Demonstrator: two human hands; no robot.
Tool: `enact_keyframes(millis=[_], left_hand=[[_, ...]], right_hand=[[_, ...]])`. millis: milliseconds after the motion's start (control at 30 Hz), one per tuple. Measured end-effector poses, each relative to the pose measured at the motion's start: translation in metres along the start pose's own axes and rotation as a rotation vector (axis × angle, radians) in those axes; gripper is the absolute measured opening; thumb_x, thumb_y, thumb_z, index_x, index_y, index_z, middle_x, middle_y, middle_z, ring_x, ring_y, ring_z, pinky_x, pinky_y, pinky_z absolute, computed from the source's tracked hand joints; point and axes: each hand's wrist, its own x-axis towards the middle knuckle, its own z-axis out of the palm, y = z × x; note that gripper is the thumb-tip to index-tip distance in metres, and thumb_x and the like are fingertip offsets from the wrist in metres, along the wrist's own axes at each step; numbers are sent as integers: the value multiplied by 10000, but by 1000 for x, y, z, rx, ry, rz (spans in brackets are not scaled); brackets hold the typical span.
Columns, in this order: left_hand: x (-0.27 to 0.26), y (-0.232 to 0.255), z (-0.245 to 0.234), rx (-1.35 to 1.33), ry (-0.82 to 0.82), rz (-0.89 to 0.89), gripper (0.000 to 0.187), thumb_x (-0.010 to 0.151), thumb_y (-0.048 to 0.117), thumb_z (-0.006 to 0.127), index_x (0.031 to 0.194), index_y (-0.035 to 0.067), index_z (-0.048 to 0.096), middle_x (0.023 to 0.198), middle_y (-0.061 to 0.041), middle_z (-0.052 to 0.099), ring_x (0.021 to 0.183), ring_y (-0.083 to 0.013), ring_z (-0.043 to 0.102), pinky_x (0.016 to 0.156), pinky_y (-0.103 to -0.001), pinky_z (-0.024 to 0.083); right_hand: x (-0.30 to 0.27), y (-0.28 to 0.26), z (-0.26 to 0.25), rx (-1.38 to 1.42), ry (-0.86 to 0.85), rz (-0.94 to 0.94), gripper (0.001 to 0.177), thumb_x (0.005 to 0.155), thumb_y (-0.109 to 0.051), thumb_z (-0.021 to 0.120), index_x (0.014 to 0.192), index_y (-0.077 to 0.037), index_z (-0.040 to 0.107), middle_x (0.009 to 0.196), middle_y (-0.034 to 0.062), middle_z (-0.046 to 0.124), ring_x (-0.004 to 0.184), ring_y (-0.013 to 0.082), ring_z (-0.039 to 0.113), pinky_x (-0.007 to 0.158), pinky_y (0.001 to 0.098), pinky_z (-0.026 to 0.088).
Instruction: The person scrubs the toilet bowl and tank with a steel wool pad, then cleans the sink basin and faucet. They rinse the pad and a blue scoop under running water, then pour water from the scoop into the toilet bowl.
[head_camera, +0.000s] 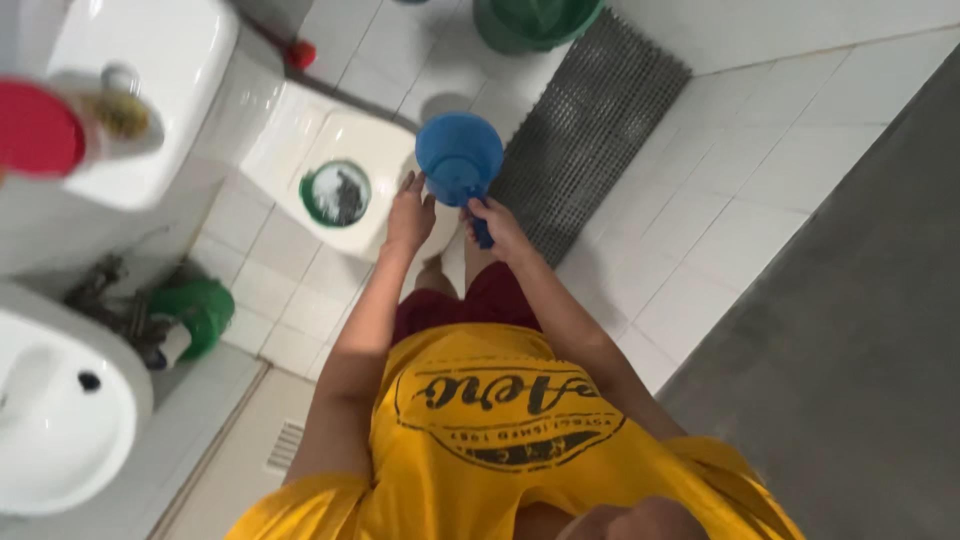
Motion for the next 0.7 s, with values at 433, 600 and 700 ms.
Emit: enact_keyframes(millis=[433, 600, 700], left_hand=[[224, 91, 116, -68, -31, -78, 534, 912, 77, 612, 1440, 45, 542, 1459, -280, 519, 1328, -452, 508, 1098, -453, 423], [304, 101, 181, -113, 55, 13, 413, 989, 32, 555, 1402, 39, 562, 1465, -233, 585, 1385, -404, 555, 1176, -413, 471], [317, 106, 194, -151, 38, -27, 366, 998, 7, 583, 1363, 32, 590, 1436, -240, 608, 1381, -452, 511, 1138, -474, 433]], right_hand=[[266, -188, -172, -865, 435, -149, 381, 1063, -252, 557, 1342, 2, 499, 1003, 140, 674, 865, 279, 673, 767, 444, 545], [400, -277, -236, -1557, 609, 177, 391, 1029, -199, 552, 1353, 3, 465, 1144, 212, 684, 985, 363, 694, 843, 464, 561], [446, -274, -254, -1715, 659, 239, 399, 1038, -204, 560, 1364, 8, 472, 1152, 209, 684, 933, 338, 723, 768, 432, 604]])
